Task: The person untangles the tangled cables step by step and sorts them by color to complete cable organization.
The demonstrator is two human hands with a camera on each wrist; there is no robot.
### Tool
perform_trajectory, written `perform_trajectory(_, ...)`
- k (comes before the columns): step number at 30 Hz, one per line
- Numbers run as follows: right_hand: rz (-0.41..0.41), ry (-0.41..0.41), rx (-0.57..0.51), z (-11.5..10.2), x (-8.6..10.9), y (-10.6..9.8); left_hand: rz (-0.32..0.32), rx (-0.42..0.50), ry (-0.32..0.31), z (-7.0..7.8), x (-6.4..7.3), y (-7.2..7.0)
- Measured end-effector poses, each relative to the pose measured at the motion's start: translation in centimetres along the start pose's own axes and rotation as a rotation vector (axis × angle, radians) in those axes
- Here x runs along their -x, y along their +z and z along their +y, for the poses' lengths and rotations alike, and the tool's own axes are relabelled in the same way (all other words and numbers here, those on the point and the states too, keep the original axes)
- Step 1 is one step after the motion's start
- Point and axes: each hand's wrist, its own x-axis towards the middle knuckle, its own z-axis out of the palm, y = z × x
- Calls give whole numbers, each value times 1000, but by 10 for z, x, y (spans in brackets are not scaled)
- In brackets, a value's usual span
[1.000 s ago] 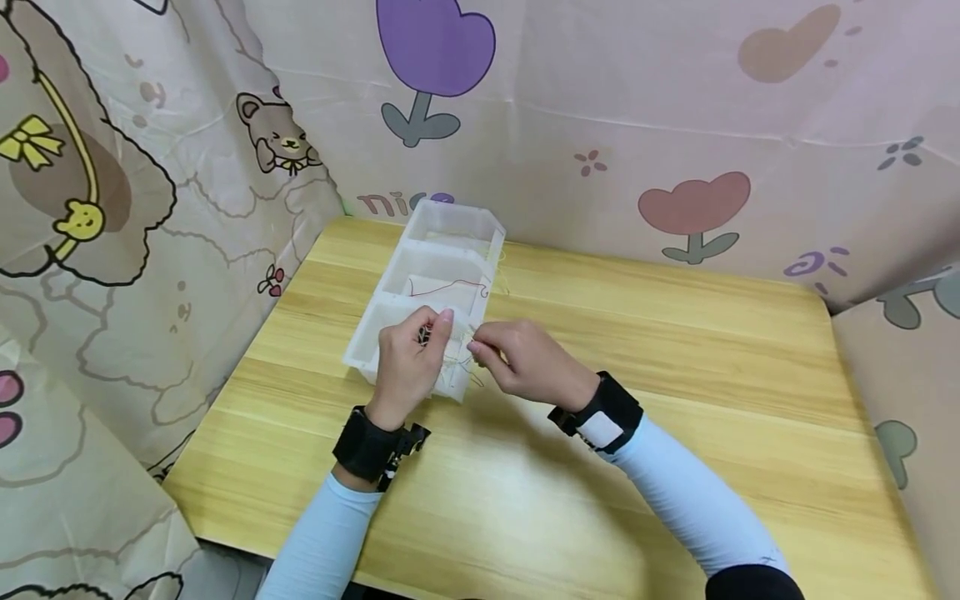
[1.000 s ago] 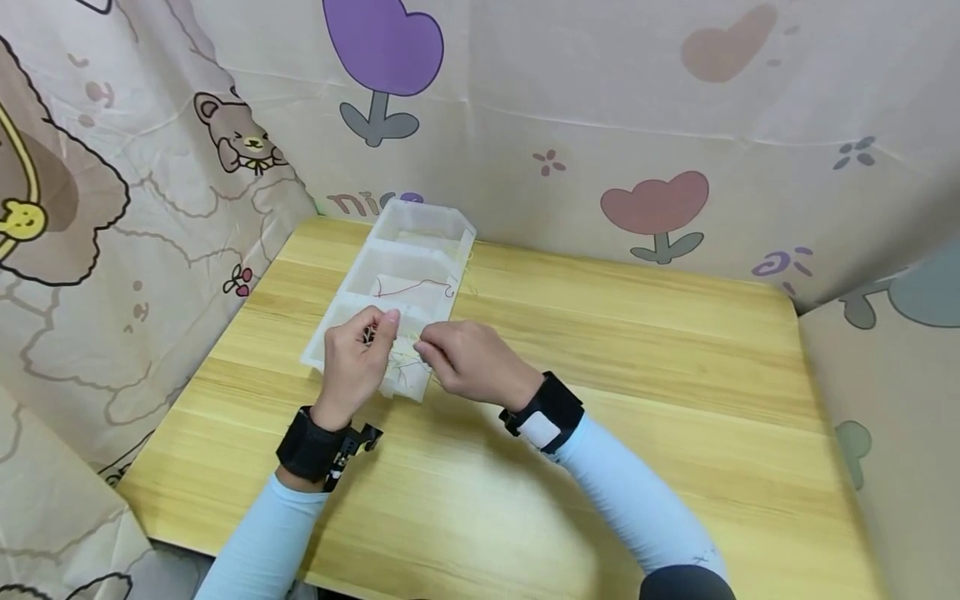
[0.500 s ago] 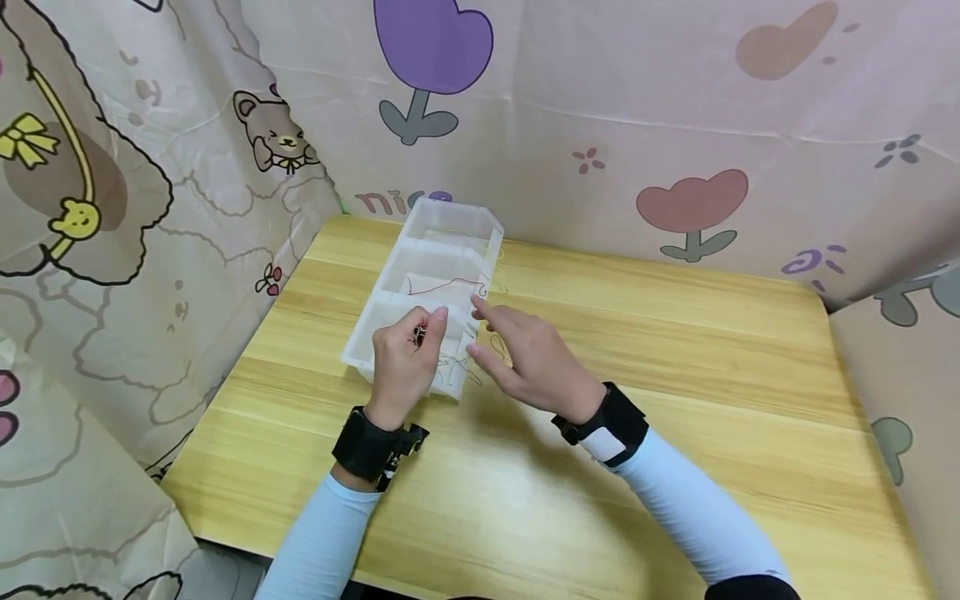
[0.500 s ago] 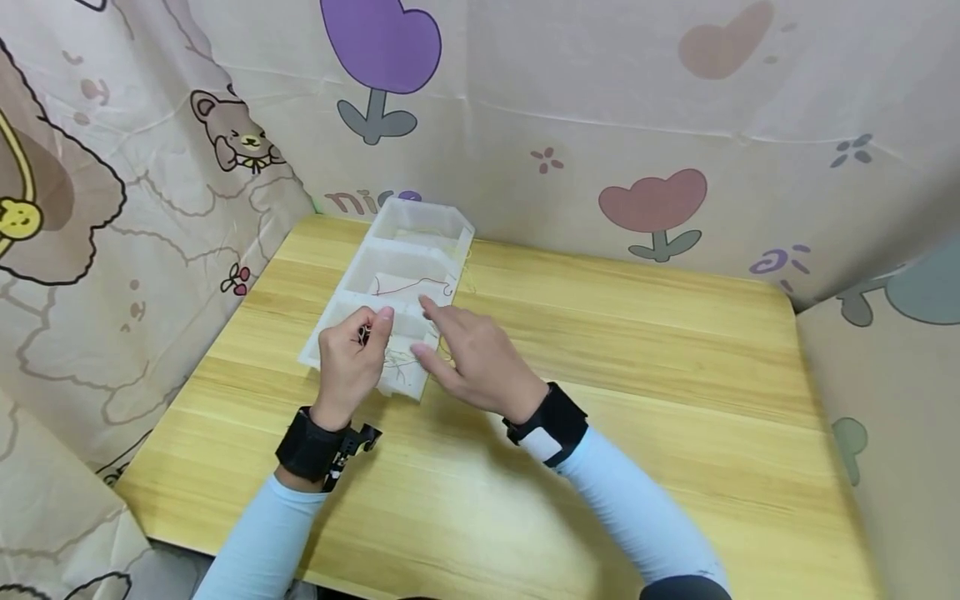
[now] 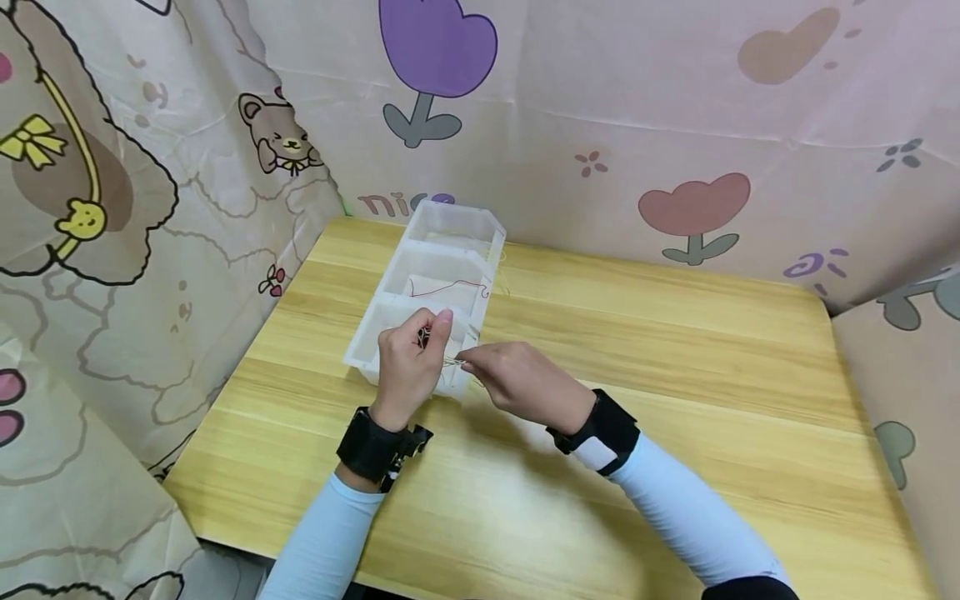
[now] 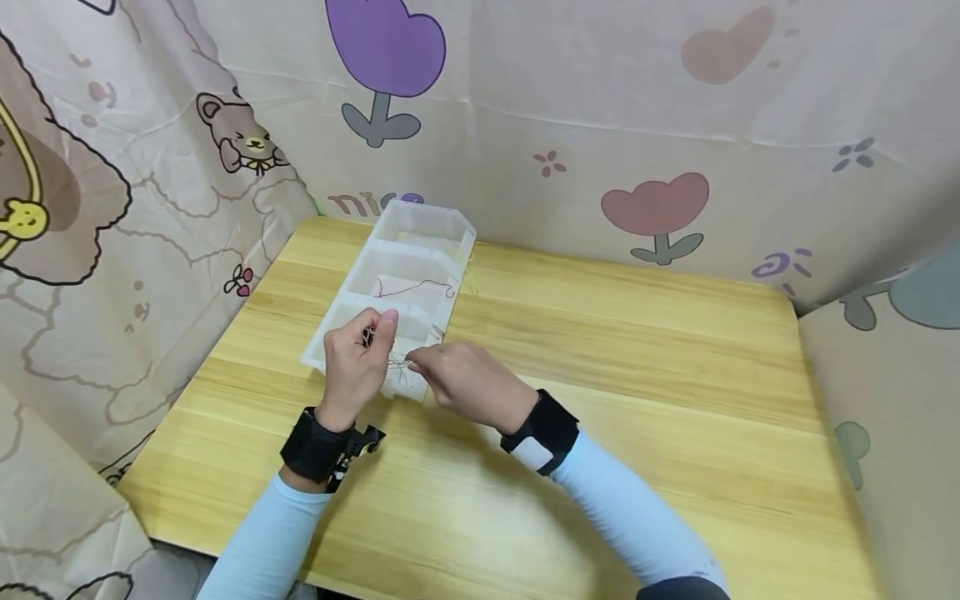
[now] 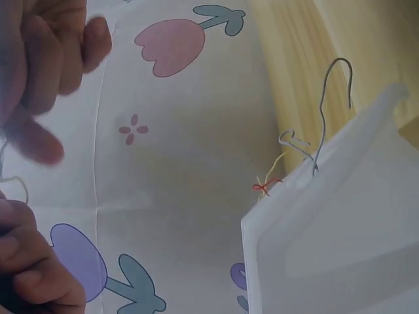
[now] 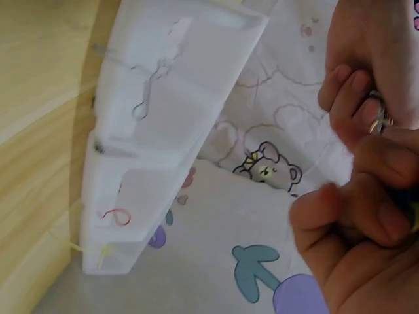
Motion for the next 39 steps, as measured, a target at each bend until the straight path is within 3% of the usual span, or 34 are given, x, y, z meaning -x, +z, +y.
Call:
perform_trajectory(4, 37, 12, -4, 7, 8, -5, 20, 12, 3, -4, -3, -6)
perform_trajectory(10, 198, 109, -25, 26, 32, -28, 218, -6, -35, 1, -13, -38)
perform_trajectory(13, 266, 143, -60, 32, 37, -39, 244, -29, -69, 9, -16, -51)
perform_trajectory(18, 287, 148, -86, 39, 28, -43, 176, 2, -56, 11, -14, -52)
perform_trajectory(24, 289, 192, -120, 62, 1, -48, 160, 31, -55, 11, -11, -47)
perform_trajectory(29, 218, 276, -81, 93, -31, -50, 127, 45, -62, 10, -3, -41)
perform_trajectory(39, 30, 373, 84, 158, -79, -42, 54, 86, -91, -16, 16, -26)
